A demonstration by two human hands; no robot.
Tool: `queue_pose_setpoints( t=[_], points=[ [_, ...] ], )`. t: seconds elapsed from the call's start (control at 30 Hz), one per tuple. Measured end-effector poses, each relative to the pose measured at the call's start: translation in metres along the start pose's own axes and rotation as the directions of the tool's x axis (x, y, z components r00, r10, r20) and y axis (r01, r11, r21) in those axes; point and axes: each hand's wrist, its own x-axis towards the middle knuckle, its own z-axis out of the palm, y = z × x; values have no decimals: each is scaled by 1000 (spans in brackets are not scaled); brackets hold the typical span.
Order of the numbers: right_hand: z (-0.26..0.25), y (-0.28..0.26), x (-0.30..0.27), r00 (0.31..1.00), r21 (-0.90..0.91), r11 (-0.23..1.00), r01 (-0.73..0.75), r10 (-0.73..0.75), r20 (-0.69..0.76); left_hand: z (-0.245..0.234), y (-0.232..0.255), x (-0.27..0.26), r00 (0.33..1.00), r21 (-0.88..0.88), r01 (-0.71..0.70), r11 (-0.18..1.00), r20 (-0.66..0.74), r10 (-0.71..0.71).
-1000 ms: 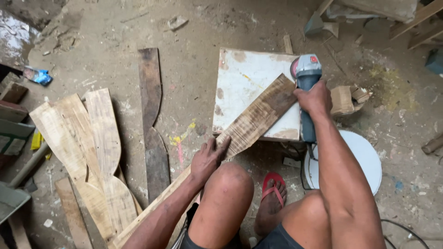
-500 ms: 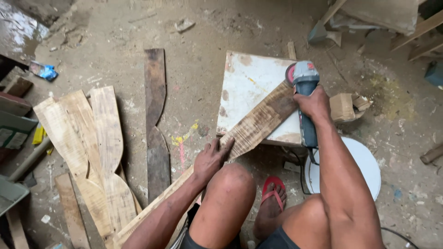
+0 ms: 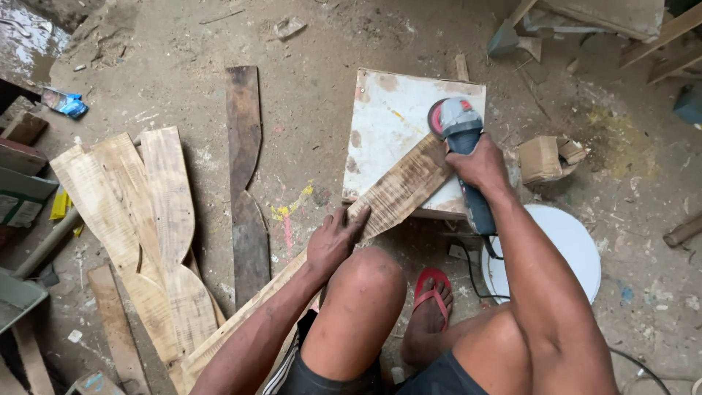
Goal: The person uses an angle grinder to sand the edges and surfaces of a curved wooden piece. They hold the wood with one hand and move the grinder along the contours, then flip the piece to sand the other side.
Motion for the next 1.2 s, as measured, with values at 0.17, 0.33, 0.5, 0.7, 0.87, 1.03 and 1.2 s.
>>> queue_pose_setpoints(
  t=[0.17, 0.33, 0.5, 0.7, 0.87, 1.03, 1.2],
  points=[
    [17, -10, -50, 986, -60, 998, 27, -16, 163, 4, 2, -7, 999, -1, -8, 1000, -38, 8],
    [19, -5, -53, 970, -82, 994, 75, -54, 238, -2, 6, -9, 996, 46, 1, 999, -90, 3],
    [3, -1, -20, 999, -37, 999, 1, 0, 47, 8, 2, -5, 996, 58, 16, 998, -91, -10],
    [3, 31, 39, 991, 44, 998, -41, 47, -126, 5, 1, -5, 997, 74, 5, 997, -79, 1],
    [-2, 29, 32, 992, 87, 995, -46, 56, -114, 3, 0, -4, 998, 47, 1, 999, -59, 2],
    [-7, 17, 20, 999, 44, 999, -25, 27, -47, -2, 2, -4, 999, 37, 18, 999, -47, -16],
    [-8, 5, -1, 999, 68, 997, -20, 22, -29, 3, 3, -7, 996, 43, 6, 999, -84, -3]
  ],
)
